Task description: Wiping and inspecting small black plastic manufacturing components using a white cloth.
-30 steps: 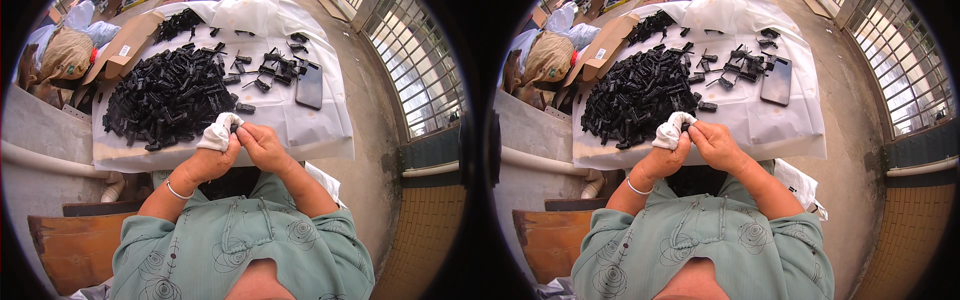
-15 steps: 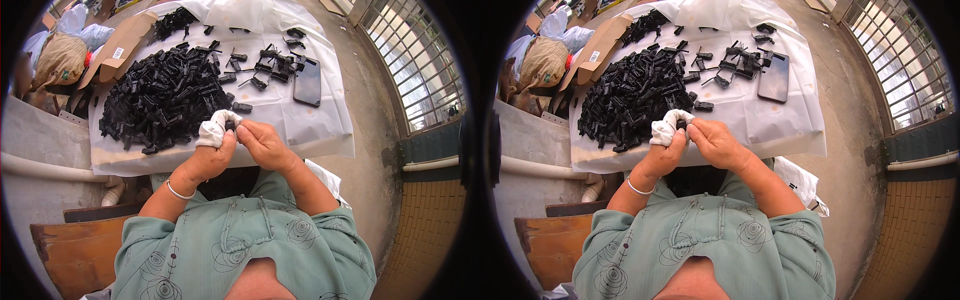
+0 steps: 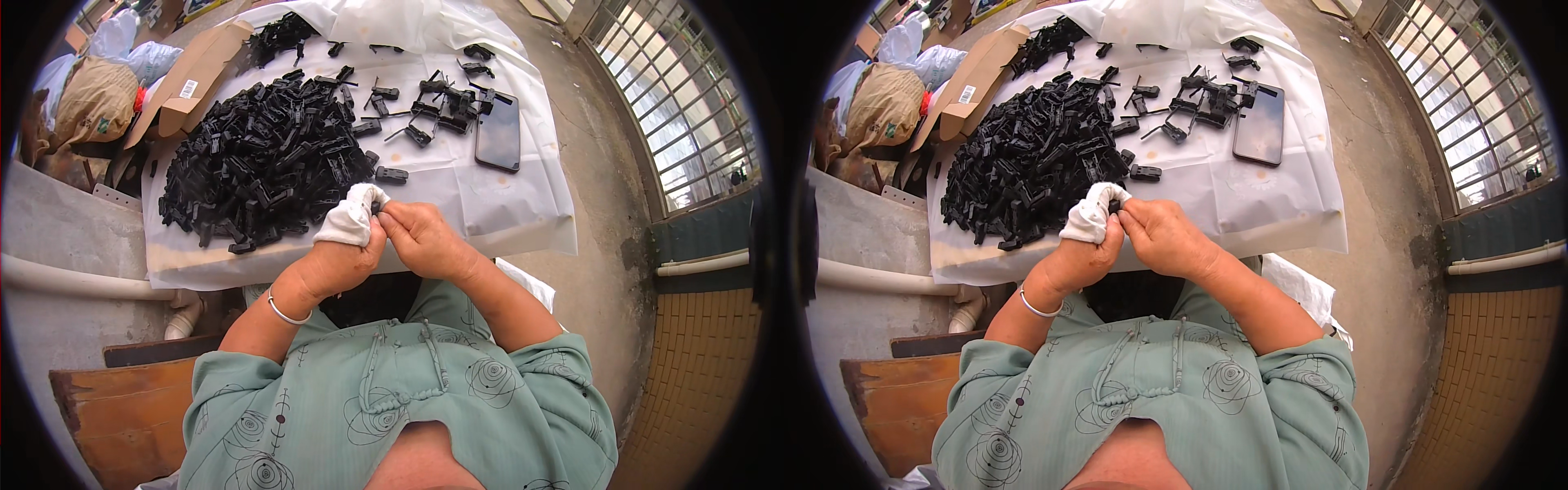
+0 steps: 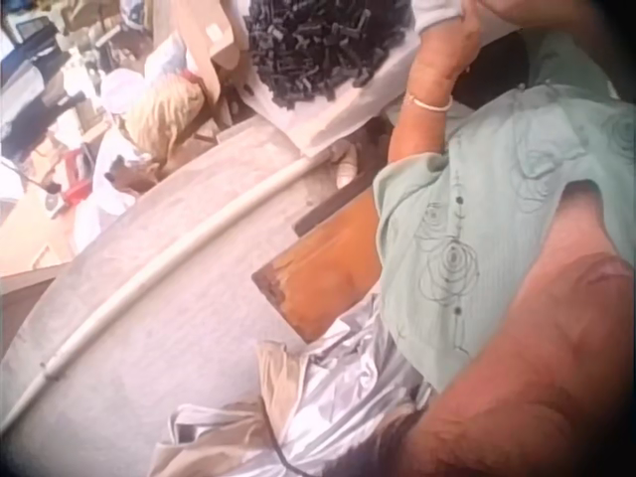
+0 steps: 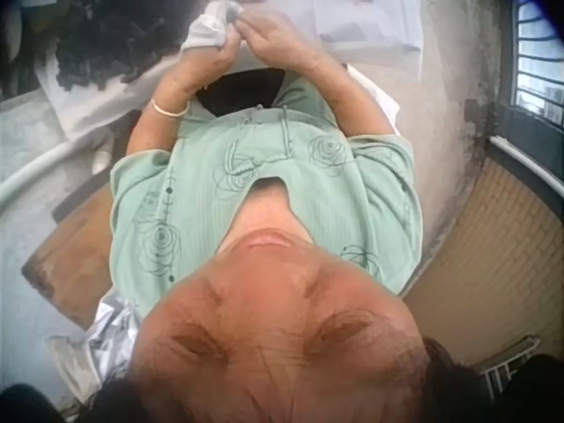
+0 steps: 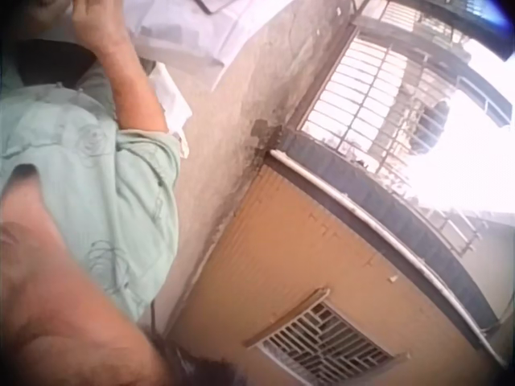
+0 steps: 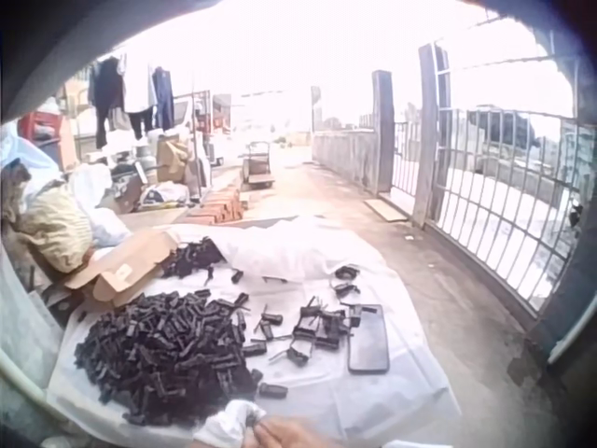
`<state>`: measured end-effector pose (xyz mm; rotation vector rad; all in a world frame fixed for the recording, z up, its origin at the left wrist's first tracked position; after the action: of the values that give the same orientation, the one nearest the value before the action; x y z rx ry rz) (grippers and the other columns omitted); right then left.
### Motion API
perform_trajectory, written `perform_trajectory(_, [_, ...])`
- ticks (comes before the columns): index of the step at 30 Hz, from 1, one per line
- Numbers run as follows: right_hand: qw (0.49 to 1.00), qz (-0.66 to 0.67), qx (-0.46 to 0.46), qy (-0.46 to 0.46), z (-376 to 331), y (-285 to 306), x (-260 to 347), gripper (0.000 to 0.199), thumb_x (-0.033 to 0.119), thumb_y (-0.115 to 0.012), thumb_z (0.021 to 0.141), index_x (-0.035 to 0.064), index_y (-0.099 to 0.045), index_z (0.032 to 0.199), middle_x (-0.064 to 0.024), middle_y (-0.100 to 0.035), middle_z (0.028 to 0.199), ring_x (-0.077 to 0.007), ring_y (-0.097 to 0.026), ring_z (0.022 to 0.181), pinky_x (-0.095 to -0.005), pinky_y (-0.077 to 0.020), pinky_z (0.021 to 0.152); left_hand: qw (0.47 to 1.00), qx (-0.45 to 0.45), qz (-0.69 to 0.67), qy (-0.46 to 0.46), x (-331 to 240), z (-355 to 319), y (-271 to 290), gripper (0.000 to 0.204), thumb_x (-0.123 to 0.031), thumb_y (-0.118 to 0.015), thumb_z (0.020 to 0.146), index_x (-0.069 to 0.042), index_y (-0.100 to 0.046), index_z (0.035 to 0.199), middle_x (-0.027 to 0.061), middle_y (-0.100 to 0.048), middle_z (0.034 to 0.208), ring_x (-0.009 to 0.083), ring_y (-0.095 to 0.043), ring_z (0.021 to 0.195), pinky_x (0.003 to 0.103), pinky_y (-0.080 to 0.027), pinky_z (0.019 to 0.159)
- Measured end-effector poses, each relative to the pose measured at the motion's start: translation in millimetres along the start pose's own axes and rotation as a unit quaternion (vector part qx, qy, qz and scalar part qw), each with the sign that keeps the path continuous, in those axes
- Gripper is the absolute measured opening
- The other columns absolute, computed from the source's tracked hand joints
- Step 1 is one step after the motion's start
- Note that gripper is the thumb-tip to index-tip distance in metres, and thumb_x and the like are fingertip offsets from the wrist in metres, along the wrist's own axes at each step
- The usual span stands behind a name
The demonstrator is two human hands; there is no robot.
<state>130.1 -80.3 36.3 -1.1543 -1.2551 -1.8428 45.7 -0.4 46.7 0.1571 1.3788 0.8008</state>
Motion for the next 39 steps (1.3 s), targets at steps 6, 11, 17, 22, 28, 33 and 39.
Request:
perform_trajectory(6, [0.989,-0.102,-0.096,0.044,30.0,27.8,-21.5,0.015,0.015,-0.052,0.087,-0.0003,-0.053,0.086,-0.016,-0.055,0.069,-0.028,-0.051,0.058,-0.0354,-0.0426,0.058,0.956,-0.082,0.252,-0.126,-20.6,29.6,44.4,0.039,0.0,-0.056,0.077,-0.001,-0.054,0.116,0.0201,-0.057,0.107,0.0317,-0.055,0.099,0.035,-0.043,0.088])
perform_trajectory(11, [0.908,-0.375,-0.173,-0.064,63.3,66.8,-63.2,0.027,0.025,-0.058,0.084,0.0023,-0.052,0.098,-0.0164,-0.062,0.08,-0.0348,-0.06,0.075,-0.043,-0.048,0.068,0.874,-0.164,0.439,-0.128,-5.5,49.3,83.8,0.044,-0.007,-0.065,0.069,-0.008,-0.06,0.113,0.0237,-0.053,0.115,0.0369,-0.05,0.107,0.041,-0.04,0.092])
perform_trajectory(17, [0.898,-0.422,-0.125,-0.014,44.7,48.1,-54.3,0.026,0.023,-0.06,0.081,0.0029,-0.049,0.093,-0.0137,-0.06,0.075,-0.0317,-0.06,0.072,-0.0405,-0.0489,0.064,0.916,-0.165,0.305,-0.201,-25.2,29.8,62.7,0.037,0.001,-0.059,0.073,-0.006,-0.061,0.109,0.016,-0.06,0.105,0.0319,-0.059,0.087,0.035,-0.049,0.077])
perform_trajectory(22, [0.952,-0.267,-0.013,0.15,13.8,31.7,15.1,0.023,0.012,-0.065,0.076,0.002,-0.049,0.089,-0.0133,-0.057,0.069,-0.0311,-0.057,0.061,-0.038,-0.0445,0.054,0.971,0.011,0.167,-0.172,-23.2,23.2,22.6,0.042,0.001,-0.057,0.076,-0.006,-0.052,0.118,0.0158,-0.059,0.107,0.0311,-0.059,0.092,0.035,-0.049,0.077])
perform_trajectory(28, [0.992,-0.075,-0.056,0.086,-8.3,30.5,9.6,0.022,0.015,-0.068,0.077,0.0005,-0.057,0.09,-0.007,-0.051,0.064,-0.0153,-0.046,0.052,-0.0275,-0.0391,0.05,0.993,0.073,-0.077,-0.06,-16.6,11.4,8.4,0.03,0.0,-0.053,0.083,-0.001,-0.047,0.113,0.014,-0.062,0.094,0.0225,-0.063,0.086,0.03,-0.05,0.073])
perform_trajectory(33, [0.99,0.036,-0.111,0.074,-20.0,22.9,3.5,0.023,0.016,-0.068,0.079,0.0018,-0.058,0.094,-0.0032,-0.047,0.063,-0.0096,-0.042,0.053,-0.0244,-0.0359,0.048,0.978,0.034,-0.2,-0.057,-11.7,-2.5,-0.5,0.023,-0.004,-0.052,0.086,0.0,-0.05,0.109,0.0061,-0.059,0.092,0.012,-0.057,0.083,0.025,-0.048,0.071])
perform_trajectory(39, [0.947,-0.091,-0.123,0.281,-31.7,11.6,49.0,0.029,0.008,-0.072,0.073,0.0031,-0.057,0.098,-0.0035,-0.05,0.062,-0.011,-0.043,0.051,-0.0241,-0.0366,0.047,0.952,-0.025,-0.289,0.098,2.4,-7.4,-8.8,0.022,-0.007,-0.05,0.09,-0.001,-0.051,0.111,0.0044,-0.058,0.093,0.0073,-0.052,0.078,0.022,-0.046,0.069])
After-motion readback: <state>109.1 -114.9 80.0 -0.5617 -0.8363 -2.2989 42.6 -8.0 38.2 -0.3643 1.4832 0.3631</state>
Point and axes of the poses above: each hand's wrist, its own z-axis towards the middle knuckle, its own y-axis out of the back of the hand, x = y × z, the point moved 5 cm from there along z, towards the middle knuckle
